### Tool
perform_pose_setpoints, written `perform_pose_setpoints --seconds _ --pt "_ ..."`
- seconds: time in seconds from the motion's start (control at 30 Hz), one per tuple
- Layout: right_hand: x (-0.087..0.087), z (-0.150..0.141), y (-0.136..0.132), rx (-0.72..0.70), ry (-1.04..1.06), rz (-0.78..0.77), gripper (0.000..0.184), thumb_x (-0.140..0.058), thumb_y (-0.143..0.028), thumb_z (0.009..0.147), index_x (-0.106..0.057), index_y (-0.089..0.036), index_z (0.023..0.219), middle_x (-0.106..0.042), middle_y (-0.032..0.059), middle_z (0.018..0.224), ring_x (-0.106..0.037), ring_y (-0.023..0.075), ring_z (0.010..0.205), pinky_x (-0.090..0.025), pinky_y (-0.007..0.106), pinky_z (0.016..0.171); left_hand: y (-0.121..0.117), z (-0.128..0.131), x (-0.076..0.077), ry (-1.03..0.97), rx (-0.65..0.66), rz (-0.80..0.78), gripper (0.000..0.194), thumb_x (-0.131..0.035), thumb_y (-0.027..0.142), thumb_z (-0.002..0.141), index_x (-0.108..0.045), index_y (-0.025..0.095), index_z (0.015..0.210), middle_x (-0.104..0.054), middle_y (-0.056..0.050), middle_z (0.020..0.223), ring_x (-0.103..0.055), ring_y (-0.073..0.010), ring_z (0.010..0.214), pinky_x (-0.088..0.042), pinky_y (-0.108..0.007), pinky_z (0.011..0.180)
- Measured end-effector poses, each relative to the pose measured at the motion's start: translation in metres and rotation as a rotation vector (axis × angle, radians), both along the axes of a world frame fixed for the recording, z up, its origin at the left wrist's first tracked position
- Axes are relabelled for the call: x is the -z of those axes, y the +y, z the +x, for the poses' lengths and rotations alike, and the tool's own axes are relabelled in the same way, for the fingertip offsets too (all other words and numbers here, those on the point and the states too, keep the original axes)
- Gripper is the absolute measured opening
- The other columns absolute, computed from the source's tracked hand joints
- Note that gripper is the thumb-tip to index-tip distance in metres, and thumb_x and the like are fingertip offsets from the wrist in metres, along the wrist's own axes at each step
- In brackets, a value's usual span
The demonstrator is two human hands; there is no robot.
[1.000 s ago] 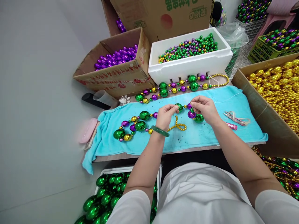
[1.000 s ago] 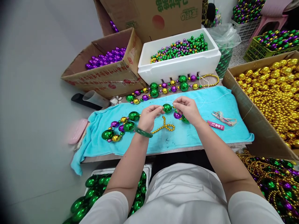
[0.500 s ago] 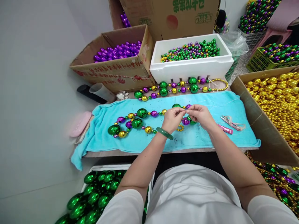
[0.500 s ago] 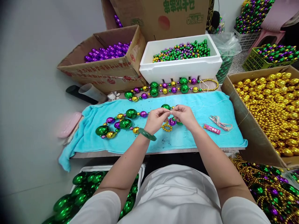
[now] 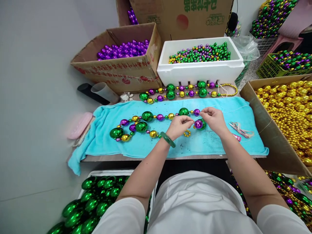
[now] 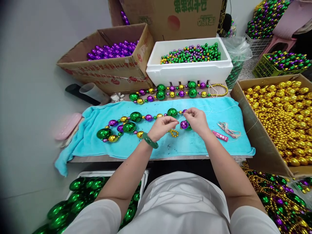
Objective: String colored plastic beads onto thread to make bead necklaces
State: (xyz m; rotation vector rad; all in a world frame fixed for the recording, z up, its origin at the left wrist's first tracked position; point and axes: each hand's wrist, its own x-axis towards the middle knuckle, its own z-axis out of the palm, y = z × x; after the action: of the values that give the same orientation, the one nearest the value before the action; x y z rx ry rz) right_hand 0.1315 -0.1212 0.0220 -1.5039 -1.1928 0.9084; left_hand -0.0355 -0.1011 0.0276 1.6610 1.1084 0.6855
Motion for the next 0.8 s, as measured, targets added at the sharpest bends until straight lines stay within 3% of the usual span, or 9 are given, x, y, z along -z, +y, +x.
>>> perform_pose_setpoints --seconds 0.13,0.2,0.27,0.37,0.47,0.53,0.63,0.73,0.8 --pt "0.002 0.007 -0.004 -0.056 -0.383 0.037 0.013 -0.053 -0.022 0.071 -0.065 -0.017 0.070 -0.048 -0.0026 0.051 -0.042 0.0113 0.052 -0.032 0.026 0.056 -0.009 -0.007 0.004 0.145 0.049 0.478 0.012 -0.057 0.021 0.083 -0.068 0.017 0.082 -0.063 -0.004 0.077 -0.058 -0.0146 0.071 -0.046 -0.028 0.066" --pt "0.000 0.011 -0.006 -0.186 -0.411 -0.013 0.014 -0.053 -0.022 0.071 -0.066 -0.017 0.070 -0.051 -0.0020 0.052 -0.043 0.0115 0.053 -0.032 0.026 0.056 -0.011 -0.010 0.004 0.150 0.076 0.656 0.016 -0.052 0.018 0.086 -0.068 0.017 0.086 -0.061 -0.005 0.081 -0.058 -0.0151 0.077 -0.047 -0.029 0.070" --pt "-0.004 0.016 -0.007 -0.329 -0.341 -0.082 0.013 -0.056 -0.024 0.072 -0.066 -0.016 0.069 -0.054 -0.0013 0.055 -0.044 0.0114 0.053 -0.033 0.026 0.054 -0.009 -0.012 0.003 0.121 0.060 0.709 0.016 -0.051 0.019 0.087 -0.068 0.017 0.088 -0.059 -0.005 0.081 -0.057 -0.0149 0.078 -0.047 -0.029 0.071" --pt "-0.008 0.021 -0.007 -0.482 -0.193 -0.183 0.014 -0.058 -0.029 0.071 -0.064 -0.016 0.069 -0.052 -0.0019 0.055 -0.042 0.0101 0.051 -0.031 0.025 0.050 -0.002 -0.012 0.001 0.047 -0.008 0.621 0.014 -0.055 0.020 0.085 -0.068 0.018 0.083 -0.058 -0.003 0.077 -0.057 -0.0139 0.075 -0.048 -0.028 0.070" --pt "-0.009 0.021 -0.007 -0.522 -0.140 -0.218 0.014 -0.059 -0.029 0.071 -0.063 -0.016 0.070 -0.051 -0.0024 0.056 -0.039 0.0092 0.050 -0.029 0.025 0.049 0.001 -0.010 0.002 -0.052 -0.026 0.373 0.012 -0.057 0.021 0.083 -0.067 0.017 0.079 -0.059 -0.001 0.073 -0.058 -0.0114 0.064 -0.048 -0.026 0.062" --pt "-0.010 0.022 -0.005 -0.473 -0.173 -0.209 0.013 -0.059 -0.028 0.071 -0.063 -0.016 0.070 -0.052 -0.0023 0.056 -0.040 0.0095 0.050 -0.030 0.025 0.050 0.000 -0.012 0.002 -0.067 0.004 0.204 0.012 -0.057 0.021 0.081 -0.067 0.016 0.078 -0.059 0.000 0.072 -0.056 -0.0089 0.055 -0.047 -0.024 0.055" --pt "-0.024 0.027 0.000 -0.320 -0.282 -0.192 0.010 -0.061 -0.025 0.072 -0.064 -0.015 0.070 -0.052 -0.0024 0.055 -0.043 0.0101 0.052 -0.033 0.026 0.052 0.001 -0.027 -0.007 0.006 0.018 0.106 0.012 -0.058 0.022 0.081 -0.066 0.014 0.076 -0.059 0.001 0.065 -0.053 -0.0068 0.047 -0.044 -0.021 0.047" --pt "-0.067 0.044 0.012 -0.224 -0.372 -0.146 0.006 -0.063 -0.019 0.073 -0.064 -0.013 0.070 -0.054 -0.0017 0.057 -0.044 0.0082 0.053 -0.035 0.026 0.055 0.013 -0.056 -0.041 -0.011 -0.032 0.121 0.011 -0.056 0.022 0.083 -0.060 0.013 0.078 -0.056 0.004 0.057 -0.055 -0.0072 0.047 -0.045 -0.019 0.045" --pt "-0.112 0.063 0.023 -0.159 -0.452 -0.079 0.008 -0.063 -0.018 0.077 -0.065 -0.011 0.075 -0.054 -0.0018 0.057 -0.041 0.0057 0.052 -0.034 0.027 0.055 0.029 -0.080 -0.082 -0.097 -0.088 0.253 0.011 -0.057 0.021 0.083 -0.056 0.012 0.076 -0.054 0.006 0.053 -0.057 -0.0069 0.048 -0.046 -0.018 0.047"
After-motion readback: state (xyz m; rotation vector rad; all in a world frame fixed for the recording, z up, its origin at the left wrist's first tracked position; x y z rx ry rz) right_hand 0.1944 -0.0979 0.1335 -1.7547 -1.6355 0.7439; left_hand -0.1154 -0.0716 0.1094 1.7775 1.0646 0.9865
